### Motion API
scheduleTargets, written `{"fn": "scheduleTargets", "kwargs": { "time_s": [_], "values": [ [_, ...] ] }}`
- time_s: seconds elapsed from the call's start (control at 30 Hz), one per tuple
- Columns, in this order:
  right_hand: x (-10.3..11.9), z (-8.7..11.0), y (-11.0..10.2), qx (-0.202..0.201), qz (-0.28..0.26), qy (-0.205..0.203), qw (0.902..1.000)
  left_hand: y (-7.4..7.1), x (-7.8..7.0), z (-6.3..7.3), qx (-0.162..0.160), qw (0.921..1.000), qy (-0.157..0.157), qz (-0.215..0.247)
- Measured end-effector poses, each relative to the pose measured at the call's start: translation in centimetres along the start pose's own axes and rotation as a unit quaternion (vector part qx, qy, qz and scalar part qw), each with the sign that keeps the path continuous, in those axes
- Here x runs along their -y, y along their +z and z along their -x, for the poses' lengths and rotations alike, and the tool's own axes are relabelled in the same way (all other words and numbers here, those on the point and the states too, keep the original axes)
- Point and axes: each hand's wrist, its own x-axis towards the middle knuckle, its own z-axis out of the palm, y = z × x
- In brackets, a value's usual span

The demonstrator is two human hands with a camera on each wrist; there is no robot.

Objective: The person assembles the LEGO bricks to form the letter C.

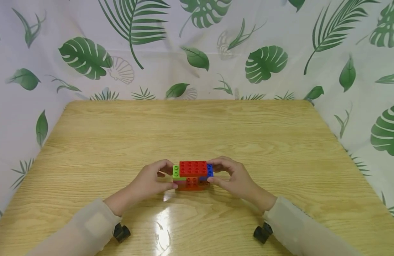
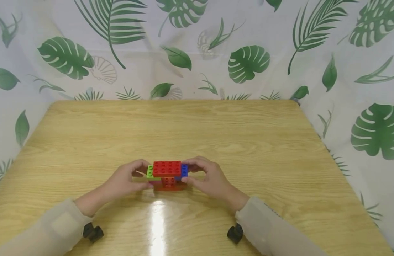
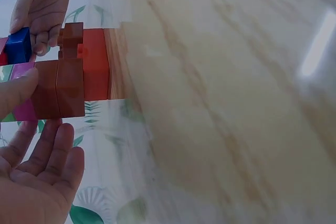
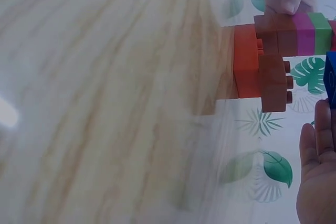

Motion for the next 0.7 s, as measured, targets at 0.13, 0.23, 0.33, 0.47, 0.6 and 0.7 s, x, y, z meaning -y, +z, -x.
{"fn": "scheduleTargets", "kwargs": {
  "time_s": [0.13,0.23,0.33,0.47,0.6,0.7],
  "values": [
    [0.0,-0.2,-0.2,0.002,-0.019,0.034,0.9992,0.0,-0.1,-0.1,-0.003,0.9998,-0.018,0.006],
    [-0.1,-0.7,-0.4,-0.002,-0.043,0.073,0.9964,0.0,0.0,-0.5,-0.008,0.9989,-0.042,0.019],
    [-0.4,-1.5,-0.5,-0.011,-0.056,0.115,0.9918,-0.1,0.1,-1.1,-0.014,0.9974,-0.061,0.035],
    [-1.0,-2.6,-0.4,-0.031,-0.069,0.157,0.9848,-0.3,0.5,-2.1,-0.032,0.9954,-0.079,0.042],
    [-2.0,-3.5,0.0,-0.049,-0.065,0.178,0.9806,-0.3,0.9,-3.0,-0.046,0.9939,-0.094,0.035],
    [-2.4,-4.0,0.3,-0.056,-0.046,0.197,0.9777,-0.2,1.1,-3.6,-0.049,0.9931,-0.106,0.015]
  ]
}}
